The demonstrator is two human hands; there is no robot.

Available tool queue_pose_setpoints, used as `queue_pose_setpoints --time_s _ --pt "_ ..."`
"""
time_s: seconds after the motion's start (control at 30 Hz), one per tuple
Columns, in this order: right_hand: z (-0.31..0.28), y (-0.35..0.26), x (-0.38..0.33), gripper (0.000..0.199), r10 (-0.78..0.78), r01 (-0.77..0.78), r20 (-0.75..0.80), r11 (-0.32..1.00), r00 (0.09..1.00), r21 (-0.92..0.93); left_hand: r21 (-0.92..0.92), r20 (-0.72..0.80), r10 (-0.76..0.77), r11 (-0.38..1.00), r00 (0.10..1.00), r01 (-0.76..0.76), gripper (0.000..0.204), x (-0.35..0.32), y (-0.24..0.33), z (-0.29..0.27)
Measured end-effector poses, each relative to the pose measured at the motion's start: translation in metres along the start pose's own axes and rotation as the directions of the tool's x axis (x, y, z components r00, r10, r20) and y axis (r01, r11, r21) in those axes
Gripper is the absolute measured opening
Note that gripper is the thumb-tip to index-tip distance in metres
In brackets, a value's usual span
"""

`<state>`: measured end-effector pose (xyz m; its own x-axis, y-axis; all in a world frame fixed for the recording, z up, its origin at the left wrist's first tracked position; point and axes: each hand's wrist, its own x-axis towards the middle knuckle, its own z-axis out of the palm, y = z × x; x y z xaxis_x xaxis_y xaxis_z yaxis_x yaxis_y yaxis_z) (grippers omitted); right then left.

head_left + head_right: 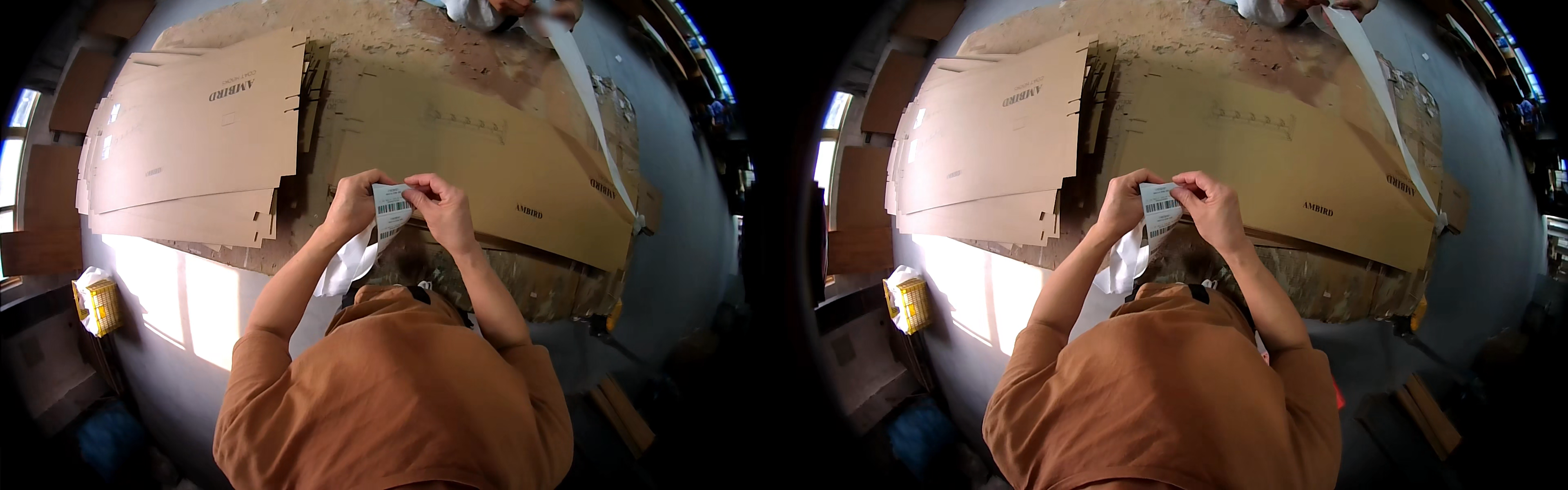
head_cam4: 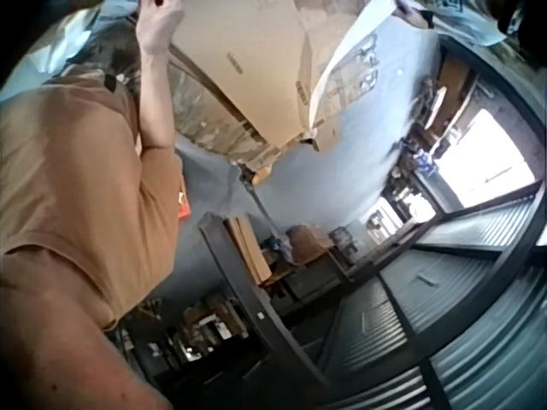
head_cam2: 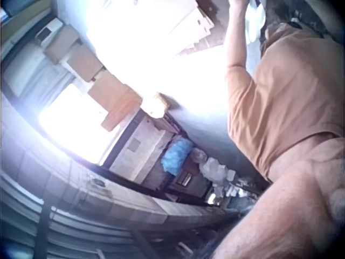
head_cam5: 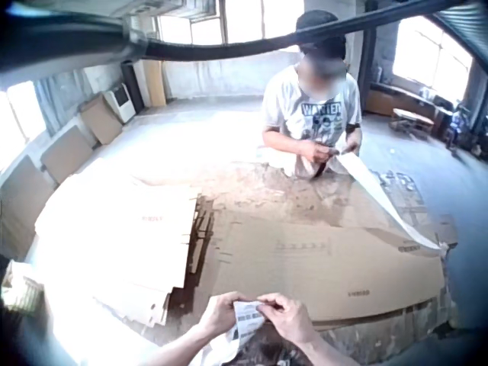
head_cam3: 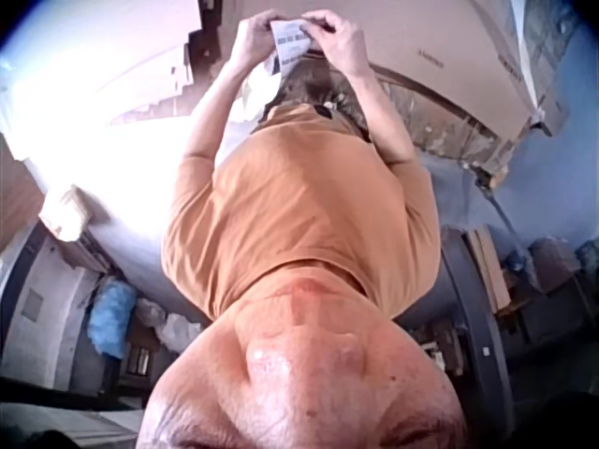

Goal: The person repeatedly peels shipping labels from a roll and sticks them onto flat cardboard pieces on a table. A coworker performs the same task across the table. The labeled cardboard pieces are stacked as they are completed.

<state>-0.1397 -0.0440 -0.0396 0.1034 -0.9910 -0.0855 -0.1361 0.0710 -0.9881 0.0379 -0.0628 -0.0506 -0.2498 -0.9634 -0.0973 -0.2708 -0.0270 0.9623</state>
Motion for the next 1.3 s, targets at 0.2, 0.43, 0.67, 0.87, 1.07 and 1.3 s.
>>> queue_pose_setpoints --time_s 0.2,0.43,0.67,0.87,1.07,1.3 --pt "-0.010 0.020 0.053 0.006 -0.094 0.084 -0.043 0.977 0.995 -0.196 0.224 -0.205 -0.055 0.969 0.977 0.102 0.017 0.022 -0.038 -0.011" --pt "-0.039 0.092 0.174 0.014 0.133 -0.139 -0.041 0.966 0.990 -0.218 0.312 -0.590 0.063 0.937 0.805 0.155 0.025 0.031 -0.067 -0.060" --pt "-0.025 0.131 0.221 0.017 0.079 -0.037 0.082 0.904 0.994 -0.426 0.201 -0.348 -0.094 0.964 0.933 0.173 0.020 0.027 -0.063 -0.047" --pt "-0.026 0.117 0.220 0.015 0.089 -0.039 0.069 0.847 0.994 -0.530 0.368 -0.013 0.213 0.909 0.977 -0.193 0.016 0.078 -0.081 -0.011" --pt "-0.014 0.103 0.213 0.014 -0.025 0.064 0.067 0.729 0.997 -0.681 0.582 0.124 0.314 0.745 0.941 -0.326 0.009 0.130 -0.110 0.021" --pt "-0.008 0.114 0.204 0.022 -0.270 0.069 -0.067 0.464 0.961 -0.883 0.720 0.180 0.167 0.649 0.969 -0.246 0.012 0.124 -0.099 0.028"
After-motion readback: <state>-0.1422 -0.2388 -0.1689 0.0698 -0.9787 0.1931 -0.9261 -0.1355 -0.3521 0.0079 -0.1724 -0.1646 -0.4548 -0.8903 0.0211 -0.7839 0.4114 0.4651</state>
